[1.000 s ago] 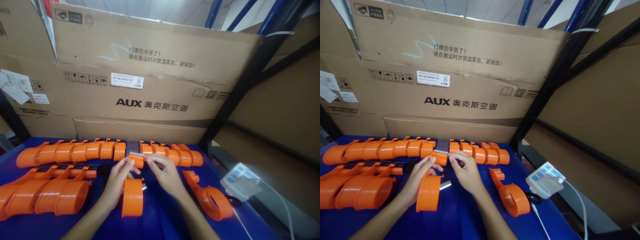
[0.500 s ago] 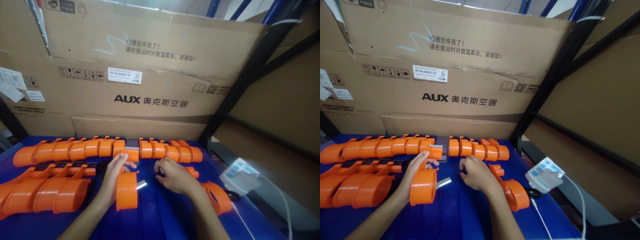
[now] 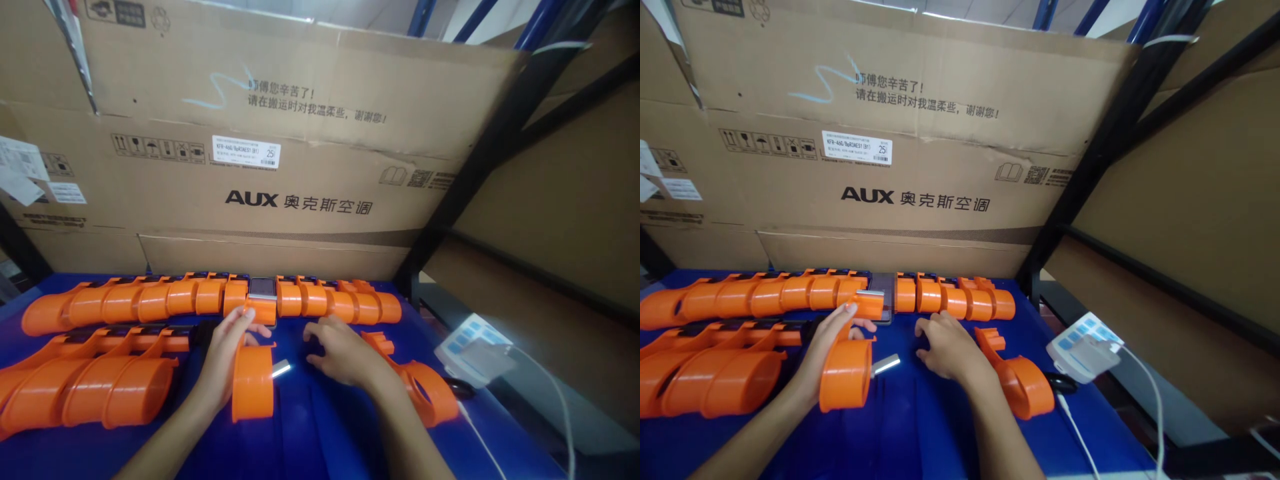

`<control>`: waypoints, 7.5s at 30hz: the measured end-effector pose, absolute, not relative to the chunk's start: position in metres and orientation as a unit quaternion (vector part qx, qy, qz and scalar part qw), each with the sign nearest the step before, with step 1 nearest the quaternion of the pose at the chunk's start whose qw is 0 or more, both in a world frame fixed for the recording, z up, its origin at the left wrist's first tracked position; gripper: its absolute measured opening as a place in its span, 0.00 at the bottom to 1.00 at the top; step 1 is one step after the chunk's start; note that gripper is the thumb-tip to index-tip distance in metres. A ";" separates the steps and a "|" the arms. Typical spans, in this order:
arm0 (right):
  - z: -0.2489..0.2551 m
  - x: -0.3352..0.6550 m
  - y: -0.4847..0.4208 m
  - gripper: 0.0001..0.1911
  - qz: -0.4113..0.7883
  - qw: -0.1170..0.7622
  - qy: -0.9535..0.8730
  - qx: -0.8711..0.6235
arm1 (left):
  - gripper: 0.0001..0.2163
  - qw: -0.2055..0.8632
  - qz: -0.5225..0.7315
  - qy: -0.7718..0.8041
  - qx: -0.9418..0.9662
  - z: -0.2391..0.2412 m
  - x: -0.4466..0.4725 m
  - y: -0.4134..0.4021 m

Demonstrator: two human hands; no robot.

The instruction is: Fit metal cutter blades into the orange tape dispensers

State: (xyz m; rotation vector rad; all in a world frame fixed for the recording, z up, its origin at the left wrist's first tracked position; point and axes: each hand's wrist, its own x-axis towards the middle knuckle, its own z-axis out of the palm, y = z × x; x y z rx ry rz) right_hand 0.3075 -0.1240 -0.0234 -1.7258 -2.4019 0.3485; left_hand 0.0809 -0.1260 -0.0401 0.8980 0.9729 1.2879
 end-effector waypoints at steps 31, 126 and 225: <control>-0.004 0.311 -0.141 0.08 0.171 -0.033 -0.775 -0.607 | 0.21 0.628 0.541 0.419 0.369 -0.043 0.077 -0.125; -0.032 0.268 -0.125 0.06 0.117 0.381 -0.816 -0.419 | 0.20 0.580 0.543 0.374 0.478 -0.064 0.085 -0.114; -0.017 0.269 -0.134 0.20 0.274 0.480 -0.715 -0.428 | 0.21 0.601 0.650 0.300 0.355 -0.055 0.084 -0.124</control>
